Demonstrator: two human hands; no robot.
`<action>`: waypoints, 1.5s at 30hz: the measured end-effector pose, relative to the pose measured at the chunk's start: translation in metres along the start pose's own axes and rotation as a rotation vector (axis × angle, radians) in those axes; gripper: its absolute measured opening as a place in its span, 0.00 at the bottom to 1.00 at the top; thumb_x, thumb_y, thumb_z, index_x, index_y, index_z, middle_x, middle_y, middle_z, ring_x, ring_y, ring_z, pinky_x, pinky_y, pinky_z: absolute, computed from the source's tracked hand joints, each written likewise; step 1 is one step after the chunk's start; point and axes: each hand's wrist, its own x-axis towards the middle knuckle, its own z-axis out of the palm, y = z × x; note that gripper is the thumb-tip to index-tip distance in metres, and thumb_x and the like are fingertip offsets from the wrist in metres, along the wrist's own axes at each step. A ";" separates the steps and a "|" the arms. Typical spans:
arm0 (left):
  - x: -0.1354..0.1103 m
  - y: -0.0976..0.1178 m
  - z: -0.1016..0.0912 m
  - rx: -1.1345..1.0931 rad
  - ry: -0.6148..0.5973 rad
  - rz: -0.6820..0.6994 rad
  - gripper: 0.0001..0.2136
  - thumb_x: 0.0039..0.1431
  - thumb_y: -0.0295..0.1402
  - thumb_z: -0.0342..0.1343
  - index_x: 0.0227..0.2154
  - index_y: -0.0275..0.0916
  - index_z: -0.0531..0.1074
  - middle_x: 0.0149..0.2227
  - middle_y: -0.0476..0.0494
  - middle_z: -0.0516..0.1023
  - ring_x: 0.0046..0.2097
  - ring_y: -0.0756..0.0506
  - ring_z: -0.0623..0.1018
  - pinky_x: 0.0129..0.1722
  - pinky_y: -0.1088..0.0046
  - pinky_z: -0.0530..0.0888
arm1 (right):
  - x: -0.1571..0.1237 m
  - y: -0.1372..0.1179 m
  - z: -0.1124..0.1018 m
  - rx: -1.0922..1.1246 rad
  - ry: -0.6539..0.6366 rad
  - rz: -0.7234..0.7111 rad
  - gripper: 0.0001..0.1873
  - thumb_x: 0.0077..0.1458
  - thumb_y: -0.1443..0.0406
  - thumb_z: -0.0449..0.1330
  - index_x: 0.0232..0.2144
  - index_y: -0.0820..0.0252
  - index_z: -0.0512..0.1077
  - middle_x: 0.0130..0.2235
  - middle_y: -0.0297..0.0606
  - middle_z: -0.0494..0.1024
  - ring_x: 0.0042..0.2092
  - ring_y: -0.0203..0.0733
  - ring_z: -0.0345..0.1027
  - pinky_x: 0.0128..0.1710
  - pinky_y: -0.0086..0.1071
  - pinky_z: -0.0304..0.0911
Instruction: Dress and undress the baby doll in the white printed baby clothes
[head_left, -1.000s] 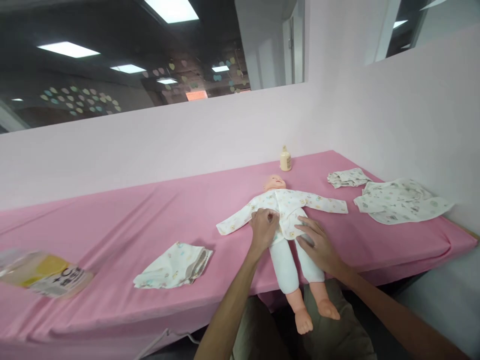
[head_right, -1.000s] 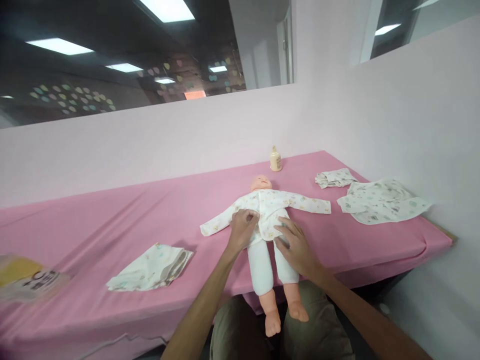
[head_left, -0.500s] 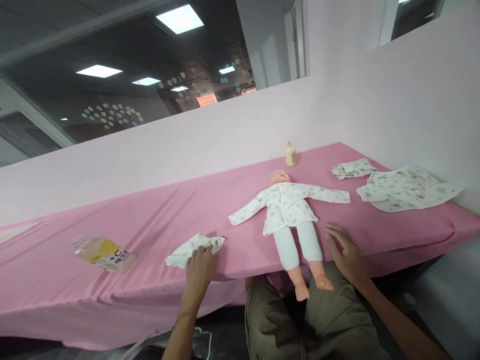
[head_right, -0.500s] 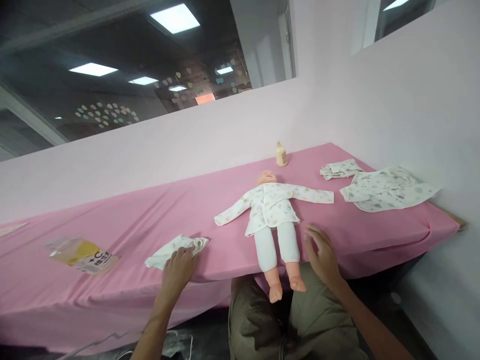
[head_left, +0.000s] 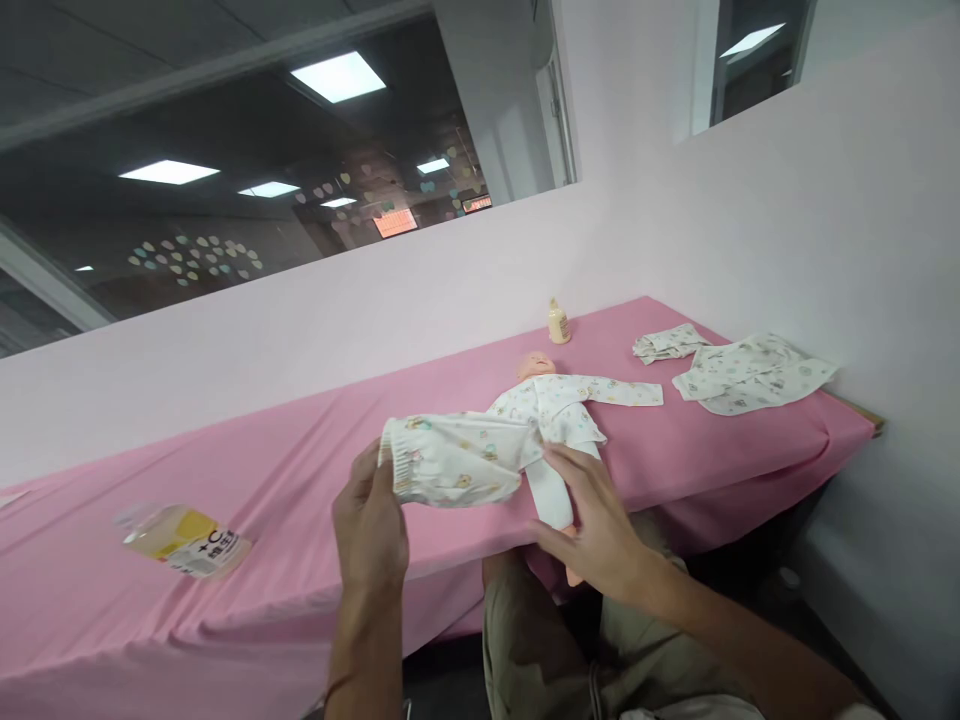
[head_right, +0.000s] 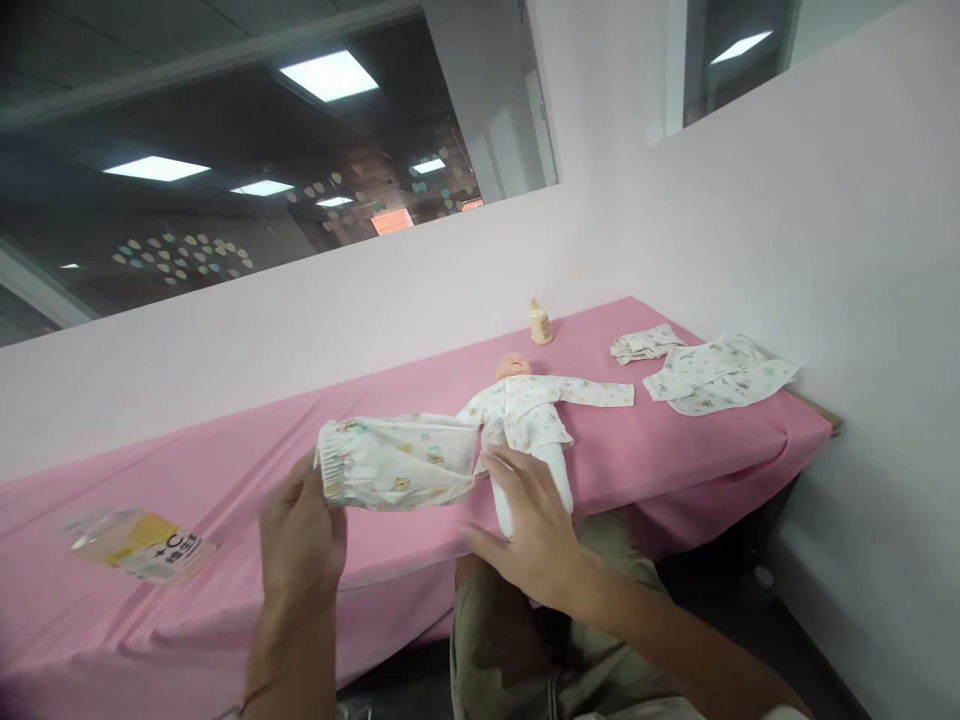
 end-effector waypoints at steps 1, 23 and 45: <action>-0.006 0.013 0.011 -0.090 -0.060 -0.058 0.19 0.56 0.46 0.54 0.44 0.38 0.73 0.41 0.43 0.77 0.42 0.44 0.76 0.40 0.71 0.73 | 0.014 -0.011 0.004 0.014 -0.047 -0.026 0.37 0.53 0.56 0.61 0.62 0.55 0.55 0.61 0.47 0.63 0.62 0.53 0.56 0.58 0.48 0.59; -0.015 0.055 0.040 -0.153 -0.675 0.047 0.09 0.57 0.39 0.58 0.31 0.38 0.71 0.32 0.47 0.73 0.36 0.50 0.73 0.37 0.74 0.70 | 0.081 -0.018 -0.030 0.675 -0.166 0.399 0.15 0.54 0.54 0.58 0.28 0.61 0.67 0.25 0.31 0.67 0.27 0.33 0.58 0.26 0.28 0.56; 0.034 0.141 0.046 0.369 -0.388 0.620 0.14 0.51 0.41 0.61 0.19 0.37 0.68 0.19 0.51 0.66 0.23 0.53 0.63 0.22 0.77 0.58 | 0.123 -0.011 -0.067 0.394 0.320 0.191 0.27 0.56 0.52 0.58 0.18 0.57 0.49 0.21 0.26 0.48 0.24 0.30 0.42 0.24 0.28 0.46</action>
